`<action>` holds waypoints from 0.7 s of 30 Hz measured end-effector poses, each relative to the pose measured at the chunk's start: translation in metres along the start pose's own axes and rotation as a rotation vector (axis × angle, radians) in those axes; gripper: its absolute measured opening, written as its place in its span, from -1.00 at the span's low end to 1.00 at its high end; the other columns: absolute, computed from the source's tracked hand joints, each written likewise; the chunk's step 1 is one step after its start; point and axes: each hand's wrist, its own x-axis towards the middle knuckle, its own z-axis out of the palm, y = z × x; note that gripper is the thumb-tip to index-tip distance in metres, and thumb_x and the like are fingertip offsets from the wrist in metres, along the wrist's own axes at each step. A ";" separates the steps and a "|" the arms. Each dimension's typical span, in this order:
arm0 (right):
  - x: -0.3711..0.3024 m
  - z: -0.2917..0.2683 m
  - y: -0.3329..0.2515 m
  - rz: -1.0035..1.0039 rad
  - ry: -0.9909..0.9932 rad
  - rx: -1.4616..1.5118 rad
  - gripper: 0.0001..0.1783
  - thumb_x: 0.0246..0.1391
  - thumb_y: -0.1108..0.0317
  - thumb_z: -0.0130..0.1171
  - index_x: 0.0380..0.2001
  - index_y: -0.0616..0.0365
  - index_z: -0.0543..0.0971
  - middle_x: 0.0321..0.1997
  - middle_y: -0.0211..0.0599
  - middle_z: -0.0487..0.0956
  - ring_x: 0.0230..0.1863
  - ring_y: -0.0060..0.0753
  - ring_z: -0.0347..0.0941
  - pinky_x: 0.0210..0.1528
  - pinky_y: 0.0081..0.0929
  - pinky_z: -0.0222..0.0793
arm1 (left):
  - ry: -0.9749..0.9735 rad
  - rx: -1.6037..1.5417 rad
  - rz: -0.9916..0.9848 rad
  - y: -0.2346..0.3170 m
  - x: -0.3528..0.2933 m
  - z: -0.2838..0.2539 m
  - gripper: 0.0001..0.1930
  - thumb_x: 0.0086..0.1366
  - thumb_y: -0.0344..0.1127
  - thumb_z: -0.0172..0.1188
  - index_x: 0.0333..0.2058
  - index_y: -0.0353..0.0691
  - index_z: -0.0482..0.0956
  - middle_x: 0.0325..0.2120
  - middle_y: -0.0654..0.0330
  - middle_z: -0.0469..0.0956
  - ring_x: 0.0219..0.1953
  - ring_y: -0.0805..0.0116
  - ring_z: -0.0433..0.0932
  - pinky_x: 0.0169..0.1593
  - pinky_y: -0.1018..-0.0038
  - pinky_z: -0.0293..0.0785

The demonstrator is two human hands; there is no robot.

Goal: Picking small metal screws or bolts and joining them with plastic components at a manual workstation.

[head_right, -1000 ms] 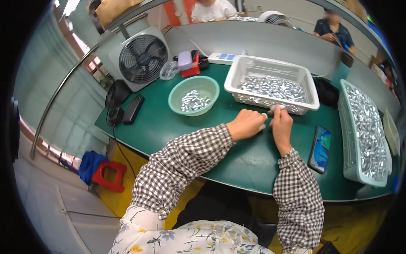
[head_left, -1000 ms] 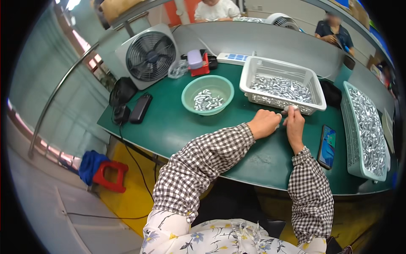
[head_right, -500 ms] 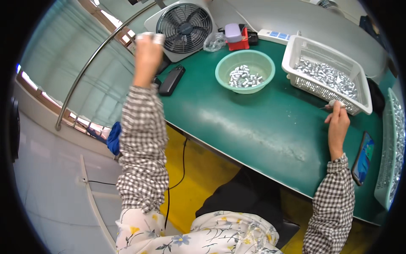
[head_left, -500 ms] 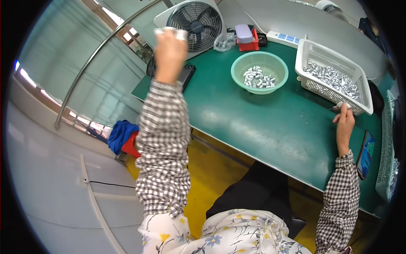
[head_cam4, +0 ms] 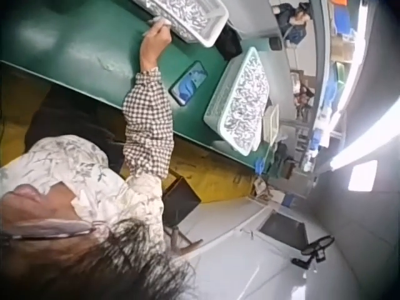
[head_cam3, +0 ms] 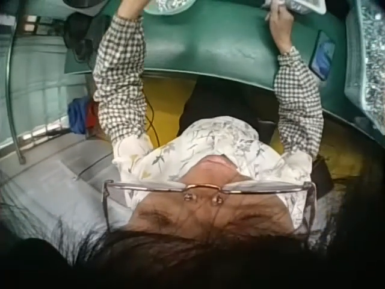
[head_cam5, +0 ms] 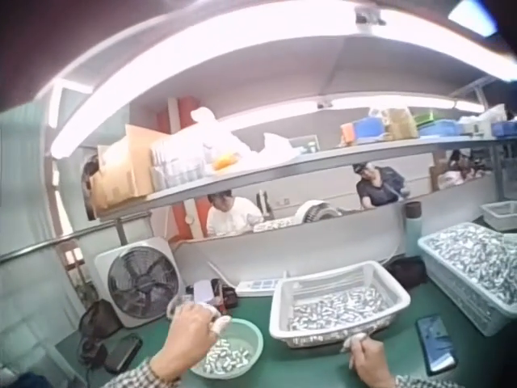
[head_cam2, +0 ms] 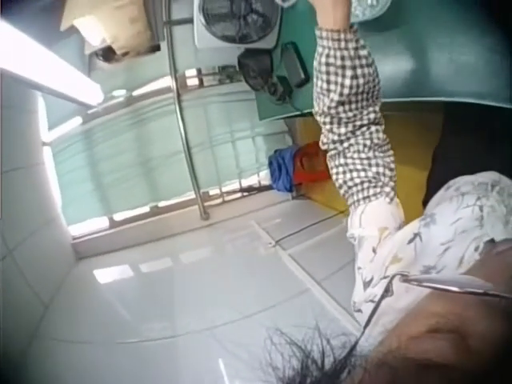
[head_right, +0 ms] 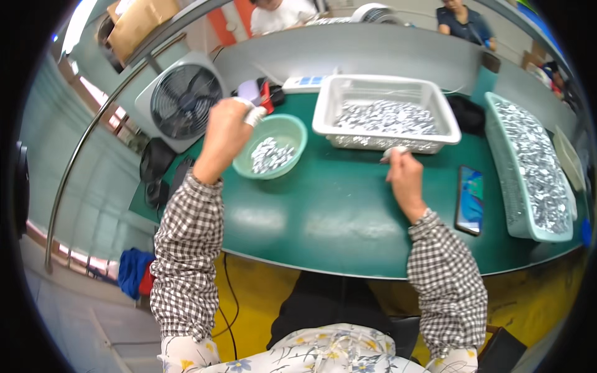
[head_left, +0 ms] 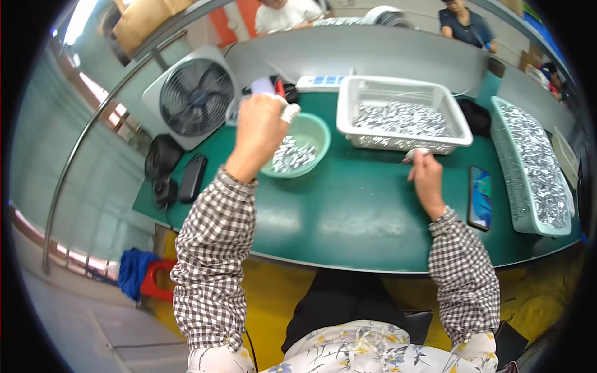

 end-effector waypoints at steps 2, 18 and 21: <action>-0.002 0.002 -0.001 -0.045 -0.009 -0.013 -0.69 0.19 0.32 -0.09 -0.53 0.28 0.51 -0.73 -0.34 0.40 -0.74 -0.58 0.30 -0.67 -0.57 0.18 | -0.142 -0.316 0.022 0.024 0.008 0.030 -0.78 0.06 -0.24 0.19 -0.47 -0.32 0.56 -0.53 -0.08 0.50 -0.41 -0.02 0.48 -0.34 0.21 0.38; -0.004 -0.005 -0.016 -0.659 0.049 -0.162 -0.89 0.01 0.51 0.09 -0.36 0.31 0.48 -0.37 -0.13 0.49 -0.52 -0.17 0.45 -0.51 -0.45 0.35 | -0.577 -2.142 -0.564 0.106 -0.027 0.147 -0.77 0.26 -0.23 0.04 -0.19 -0.23 0.41 -0.46 0.31 0.45 -0.43 0.48 0.45 -0.41 0.56 0.43; -0.007 -0.003 -0.016 -0.645 0.030 -0.129 -0.89 0.01 0.51 0.09 -0.35 0.32 0.48 -0.37 -0.12 0.49 -0.52 -0.18 0.44 -0.52 -0.45 0.35 | -0.561 -2.187 -0.589 0.104 -0.031 0.160 -0.76 0.26 -0.23 0.03 -0.18 -0.24 0.41 -0.45 0.30 0.46 -0.43 0.47 0.45 -0.41 0.56 0.42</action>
